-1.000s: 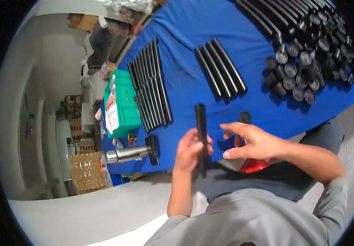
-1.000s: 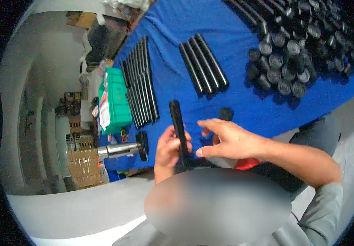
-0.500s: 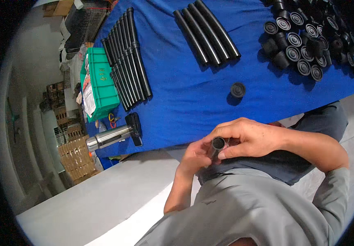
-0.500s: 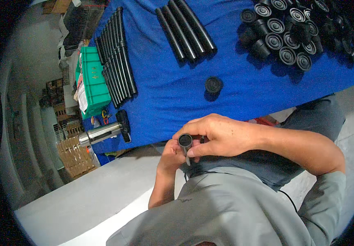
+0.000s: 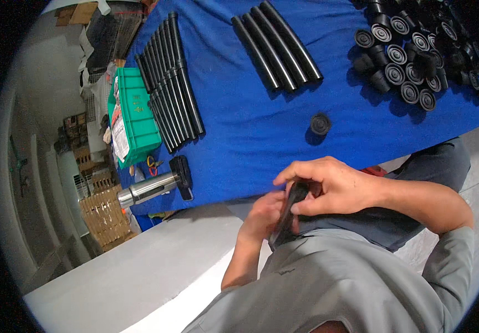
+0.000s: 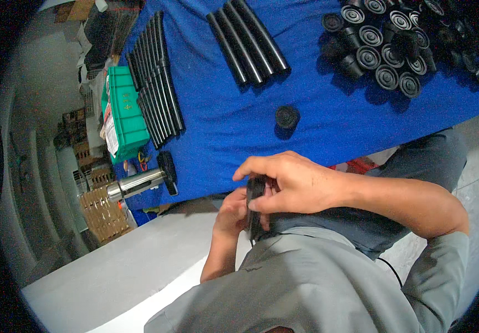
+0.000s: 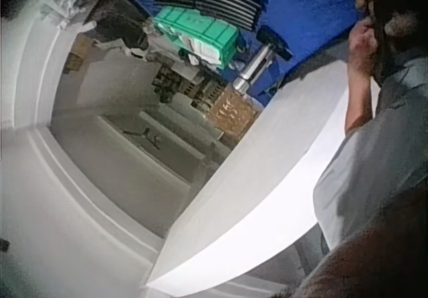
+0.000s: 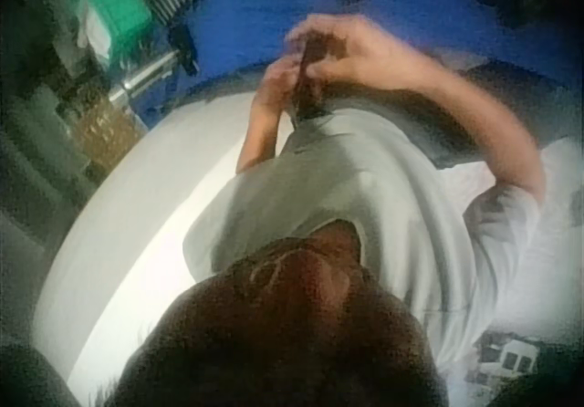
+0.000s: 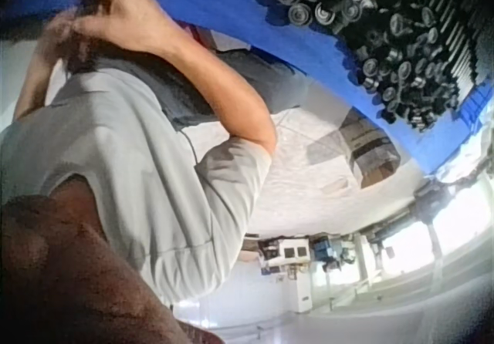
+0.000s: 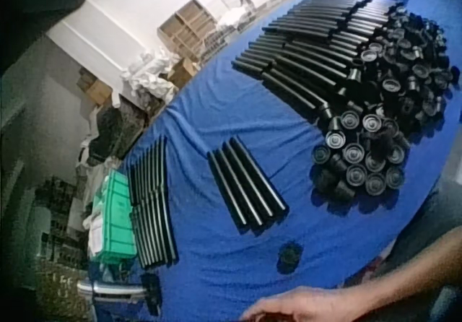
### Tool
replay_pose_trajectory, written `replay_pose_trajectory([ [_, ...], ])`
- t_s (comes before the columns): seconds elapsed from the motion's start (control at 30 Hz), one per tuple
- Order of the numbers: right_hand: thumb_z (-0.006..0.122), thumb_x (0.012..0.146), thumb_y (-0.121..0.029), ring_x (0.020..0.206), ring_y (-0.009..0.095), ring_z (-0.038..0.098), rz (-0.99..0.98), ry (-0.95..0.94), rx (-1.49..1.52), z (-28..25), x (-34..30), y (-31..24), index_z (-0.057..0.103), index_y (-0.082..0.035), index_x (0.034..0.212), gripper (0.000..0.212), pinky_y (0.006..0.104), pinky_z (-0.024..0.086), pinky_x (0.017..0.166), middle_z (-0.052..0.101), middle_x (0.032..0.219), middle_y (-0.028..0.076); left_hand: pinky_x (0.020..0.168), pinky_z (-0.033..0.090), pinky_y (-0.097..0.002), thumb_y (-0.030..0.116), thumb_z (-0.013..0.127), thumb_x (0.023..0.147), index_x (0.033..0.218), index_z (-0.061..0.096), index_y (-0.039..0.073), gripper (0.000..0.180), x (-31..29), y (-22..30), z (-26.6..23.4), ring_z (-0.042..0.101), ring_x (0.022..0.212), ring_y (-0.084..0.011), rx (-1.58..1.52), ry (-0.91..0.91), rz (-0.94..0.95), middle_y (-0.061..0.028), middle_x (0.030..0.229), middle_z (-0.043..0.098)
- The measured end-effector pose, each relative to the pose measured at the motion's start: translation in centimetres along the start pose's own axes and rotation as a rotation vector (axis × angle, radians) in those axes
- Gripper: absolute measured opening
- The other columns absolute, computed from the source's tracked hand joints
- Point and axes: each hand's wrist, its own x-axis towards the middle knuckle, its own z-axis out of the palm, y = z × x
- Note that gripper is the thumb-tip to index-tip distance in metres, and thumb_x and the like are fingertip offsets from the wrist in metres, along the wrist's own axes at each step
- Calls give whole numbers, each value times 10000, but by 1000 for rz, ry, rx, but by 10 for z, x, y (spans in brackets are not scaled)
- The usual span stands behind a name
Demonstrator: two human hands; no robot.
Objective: Attaching black end caps to black tubes on a table.
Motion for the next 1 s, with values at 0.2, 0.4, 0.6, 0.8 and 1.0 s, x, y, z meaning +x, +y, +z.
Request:
replay_pose_trajectory([
  [0.2, 676, 917, -192, 857, 76, 593, -94, 107, 146, 1, 4, 14, 613, -15, 1238, 372, 267, 500, 761, 686, 941, 58, 351, 452, -408, 207, 554, 971, 1026, 511, 74, 150, -26, 6, 1, 627, 516, -336, -265, -61, 483, -315, 827, 658],
  [0.4, 704, 861, -232, 876, 306, 671, -229, -112, -234, 9, 2, 15, 691, -13, 1132, 349, 416, 518, 808, 699, 965, 166, 612, 538, -438, 375, 657, 921, 1196, 621, 72, 411, -9, 19, 6, 624, 727, -307, -27, 17, 651, -171, 977, 621],
  [0.6, 713, 865, -307, 838, 267, 653, -65, -1, -228, -4, 1, -1, 603, 55, 1234, 528, 379, 517, 754, 653, 993, 197, 744, 557, -372, 109, 627, 841, 1087, 650, -35, 285, -20, 27, 5, 671, 880, -251, 130, 142, 179, -142, 912, 669],
  [0.8, 712, 899, -205, 901, 219, 649, -184, -83, -145, 0, 3, 10, 558, -28, 1321, 483, 304, 536, 701, 603, 1183, 132, 910, 498, -349, 113, 635, 840, 1246, 587, -58, 442, -9, -2, -7, 638, 1003, -199, 365, 90, -1, -104, 1102, 661],
  [1.0, 696, 911, -202, 904, 237, 664, -72, -159, -93, 1, -1, 1, 577, -56, 1302, 434, 333, 543, 733, 639, 1156, 124, 858, 521, -332, 114, 669, 832, 1348, 502, -48, 566, -5, -1, 0, 645, 969, -186, 263, 30, 141, -114, 1166, 632],
])
